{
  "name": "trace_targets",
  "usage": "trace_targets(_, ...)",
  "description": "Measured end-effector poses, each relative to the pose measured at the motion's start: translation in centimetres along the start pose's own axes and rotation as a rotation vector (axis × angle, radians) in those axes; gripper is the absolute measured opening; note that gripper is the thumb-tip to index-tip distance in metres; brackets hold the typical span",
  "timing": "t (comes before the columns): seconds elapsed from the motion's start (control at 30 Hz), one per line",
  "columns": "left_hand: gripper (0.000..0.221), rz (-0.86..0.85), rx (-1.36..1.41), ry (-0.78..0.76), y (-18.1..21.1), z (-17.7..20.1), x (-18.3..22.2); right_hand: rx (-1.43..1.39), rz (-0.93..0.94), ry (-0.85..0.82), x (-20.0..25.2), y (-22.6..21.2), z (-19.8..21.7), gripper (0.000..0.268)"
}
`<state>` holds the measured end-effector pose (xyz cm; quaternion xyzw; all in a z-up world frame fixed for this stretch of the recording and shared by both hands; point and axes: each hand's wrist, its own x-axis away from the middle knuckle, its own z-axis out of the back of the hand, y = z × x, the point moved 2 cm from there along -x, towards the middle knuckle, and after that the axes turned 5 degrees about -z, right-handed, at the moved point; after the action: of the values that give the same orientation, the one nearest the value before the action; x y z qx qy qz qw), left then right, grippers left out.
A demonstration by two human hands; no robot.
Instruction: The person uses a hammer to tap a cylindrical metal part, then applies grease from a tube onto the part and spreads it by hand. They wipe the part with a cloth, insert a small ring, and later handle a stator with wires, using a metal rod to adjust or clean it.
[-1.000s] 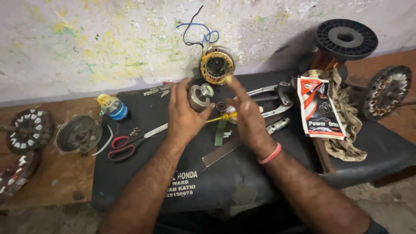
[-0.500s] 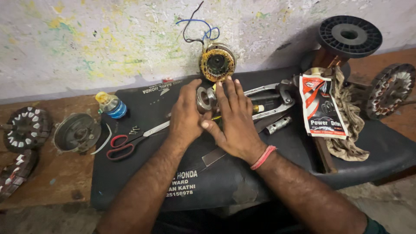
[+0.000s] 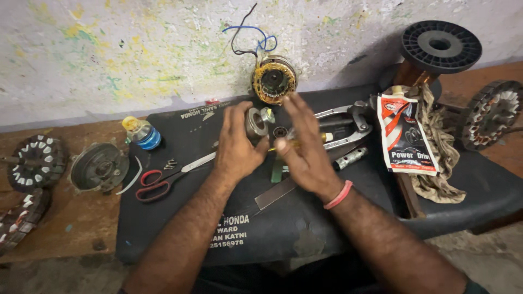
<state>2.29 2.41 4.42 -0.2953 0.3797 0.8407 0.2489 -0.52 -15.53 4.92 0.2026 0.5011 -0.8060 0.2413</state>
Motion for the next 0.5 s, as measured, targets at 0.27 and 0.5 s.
trace_targets(0.27,0.075,0.000,0.048,0.014,-0.2,0.1,0.1,-0.011,0.009,-0.172,0.0,0.5,-1.1,0.080)
trace_targets(0.5,0.075,0.082,0.077,-0.016,-0.3,0.1,0.4,0.021,0.020,-0.147,0.1,0.1,-1.2,0.073)
